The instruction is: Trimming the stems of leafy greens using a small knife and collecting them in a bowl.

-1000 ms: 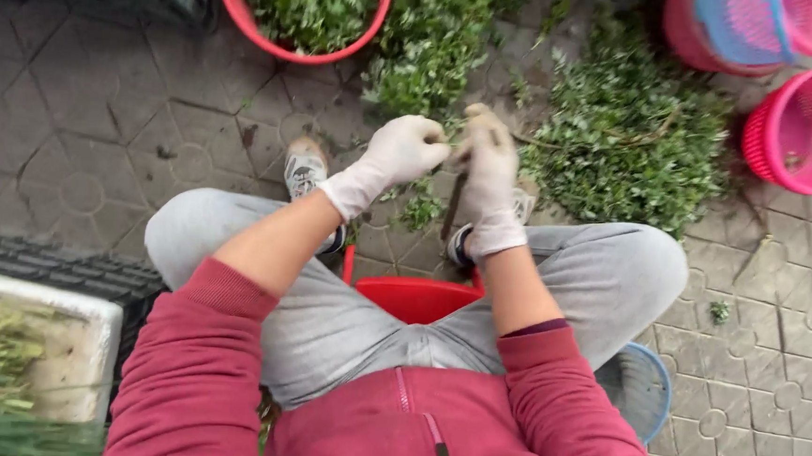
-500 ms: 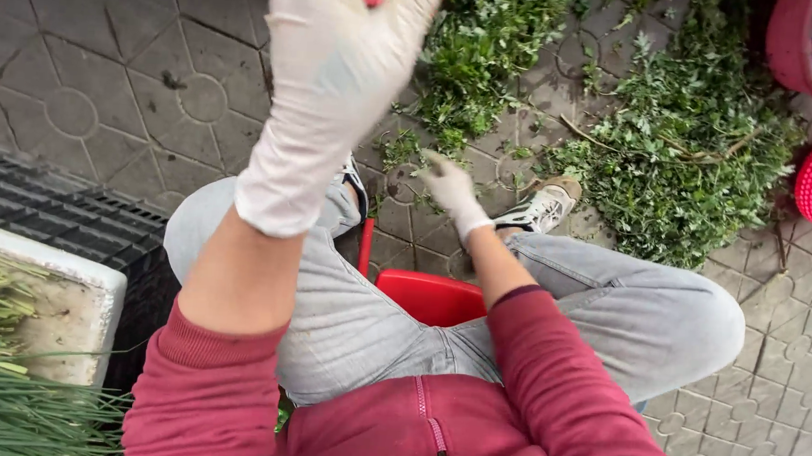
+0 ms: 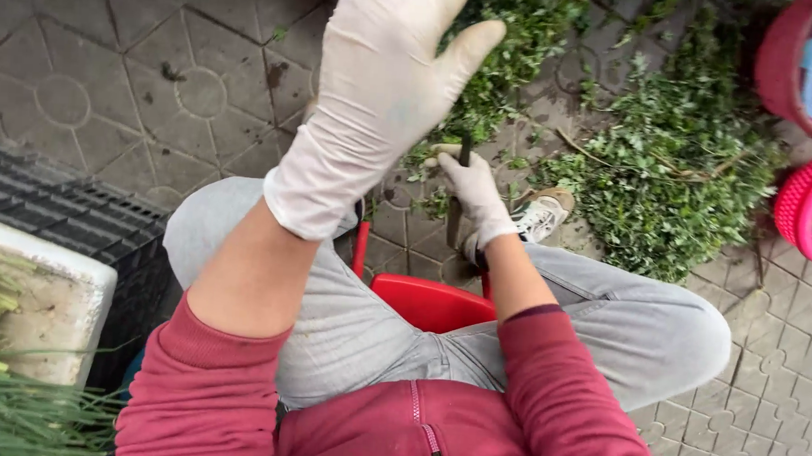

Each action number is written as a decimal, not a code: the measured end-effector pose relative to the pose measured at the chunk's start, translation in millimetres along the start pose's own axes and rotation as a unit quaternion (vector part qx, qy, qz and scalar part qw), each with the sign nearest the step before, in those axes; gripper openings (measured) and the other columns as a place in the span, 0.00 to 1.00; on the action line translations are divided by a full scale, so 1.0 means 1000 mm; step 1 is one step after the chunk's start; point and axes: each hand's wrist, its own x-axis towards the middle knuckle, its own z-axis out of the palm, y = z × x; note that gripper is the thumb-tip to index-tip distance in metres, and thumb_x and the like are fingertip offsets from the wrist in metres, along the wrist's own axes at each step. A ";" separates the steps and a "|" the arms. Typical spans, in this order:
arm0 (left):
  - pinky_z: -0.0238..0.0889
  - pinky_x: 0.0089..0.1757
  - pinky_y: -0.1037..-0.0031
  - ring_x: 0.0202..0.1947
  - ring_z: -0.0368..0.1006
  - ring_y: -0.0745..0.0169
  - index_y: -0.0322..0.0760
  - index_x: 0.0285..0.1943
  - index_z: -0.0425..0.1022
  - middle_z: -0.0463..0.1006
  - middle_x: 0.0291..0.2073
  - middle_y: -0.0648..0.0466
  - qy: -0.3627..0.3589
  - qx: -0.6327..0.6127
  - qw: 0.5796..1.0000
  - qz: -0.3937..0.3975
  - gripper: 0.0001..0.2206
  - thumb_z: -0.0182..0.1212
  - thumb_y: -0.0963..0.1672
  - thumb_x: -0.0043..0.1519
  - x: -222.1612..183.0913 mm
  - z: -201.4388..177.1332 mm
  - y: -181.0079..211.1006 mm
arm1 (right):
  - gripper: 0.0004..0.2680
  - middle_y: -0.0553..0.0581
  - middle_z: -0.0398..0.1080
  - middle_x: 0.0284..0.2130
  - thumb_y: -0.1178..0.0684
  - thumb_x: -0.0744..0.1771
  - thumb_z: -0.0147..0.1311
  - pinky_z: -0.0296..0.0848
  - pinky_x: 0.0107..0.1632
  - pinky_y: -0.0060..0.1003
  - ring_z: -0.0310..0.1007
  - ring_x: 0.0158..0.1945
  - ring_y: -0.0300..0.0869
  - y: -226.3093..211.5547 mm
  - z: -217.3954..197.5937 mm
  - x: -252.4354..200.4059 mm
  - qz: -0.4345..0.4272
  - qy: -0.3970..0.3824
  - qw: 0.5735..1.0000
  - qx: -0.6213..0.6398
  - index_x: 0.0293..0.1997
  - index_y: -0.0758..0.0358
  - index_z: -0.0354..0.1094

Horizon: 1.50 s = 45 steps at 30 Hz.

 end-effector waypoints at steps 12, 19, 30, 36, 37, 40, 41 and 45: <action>0.73 0.55 0.49 0.50 0.85 0.40 0.48 0.48 0.88 0.88 0.45 0.50 -0.370 0.001 0.927 -0.054 0.13 0.73 0.54 0.61 -0.063 0.108 0.013 | 0.08 0.72 0.82 0.33 0.57 0.72 0.64 0.54 0.19 0.25 0.55 0.12 0.32 -0.083 -0.063 -0.101 -0.262 0.047 0.946 0.183 0.55 0.68 0.72; 0.72 0.60 0.53 0.61 0.79 0.50 0.63 0.60 0.82 0.83 0.56 0.62 -0.353 -0.048 0.929 -0.100 0.17 0.72 0.52 0.62 -0.060 0.114 0.004 | 0.06 0.64 0.83 0.31 0.56 0.71 0.66 0.56 0.17 0.22 0.58 0.13 0.28 -0.118 -0.045 -0.145 -0.287 0.089 0.950 0.081 0.50 0.64 0.76; 0.73 0.58 0.58 0.55 0.82 0.48 0.51 0.65 0.82 0.84 0.53 0.53 -0.174 -0.017 0.985 -0.012 0.18 0.76 0.49 0.67 -0.039 0.043 -0.002 | 0.07 0.49 0.67 0.21 0.41 0.68 0.60 0.51 0.21 0.34 0.53 0.15 0.36 -0.051 -0.189 -0.040 -0.128 0.415 0.831 0.348 0.45 0.44 0.76; 0.70 0.48 0.50 0.45 0.79 0.37 0.32 0.63 0.79 0.85 0.53 0.43 -0.097 -0.006 0.992 0.077 0.16 0.72 0.46 0.71 -0.014 0.008 0.030 | 0.17 0.48 0.75 0.43 0.57 0.69 0.61 0.59 0.28 0.20 0.55 0.25 0.26 -0.091 -0.068 -0.050 -0.031 0.264 0.959 0.095 0.67 0.58 0.71; 0.68 0.48 0.51 0.42 0.77 0.38 0.34 0.61 0.79 0.84 0.52 0.45 -0.117 0.029 0.990 0.079 0.15 0.67 0.48 0.73 -0.013 0.004 0.032 | 0.15 0.47 0.74 0.43 0.53 0.71 0.56 0.65 0.38 0.25 0.58 0.30 0.29 -0.087 -0.058 -0.043 0.013 0.236 0.972 0.008 0.67 0.55 0.73; 0.66 0.50 0.54 0.41 0.76 0.42 0.36 0.60 0.79 0.84 0.52 0.48 -0.138 0.082 0.984 0.071 0.14 0.64 0.49 0.74 -0.013 -0.008 0.031 | 0.15 0.50 0.77 0.50 0.46 0.68 0.59 0.71 0.57 0.35 0.69 0.48 0.39 0.023 -0.075 0.045 0.012 0.263 0.951 -0.163 0.62 0.51 0.76; 0.67 0.52 0.56 0.41 0.76 0.44 0.36 0.61 0.80 0.84 0.53 0.49 -0.138 0.098 0.983 0.070 0.14 0.67 0.49 0.74 -0.015 -0.011 0.030 | 0.17 0.53 0.80 0.56 0.44 0.64 0.66 0.71 0.66 0.41 0.78 0.61 0.47 0.051 -0.078 0.104 -0.039 0.321 0.915 -0.239 0.58 0.51 0.78; 0.65 0.49 0.59 0.39 0.77 0.47 0.36 0.51 0.78 0.83 0.43 0.51 -0.145 0.098 0.983 0.051 0.09 0.64 0.47 0.74 -0.006 -0.009 0.039 | 0.40 0.62 0.40 0.84 0.46 0.66 0.70 0.53 0.80 0.46 0.48 0.85 0.50 0.028 -0.045 0.106 -0.050 0.230 0.939 -0.250 0.87 0.48 0.42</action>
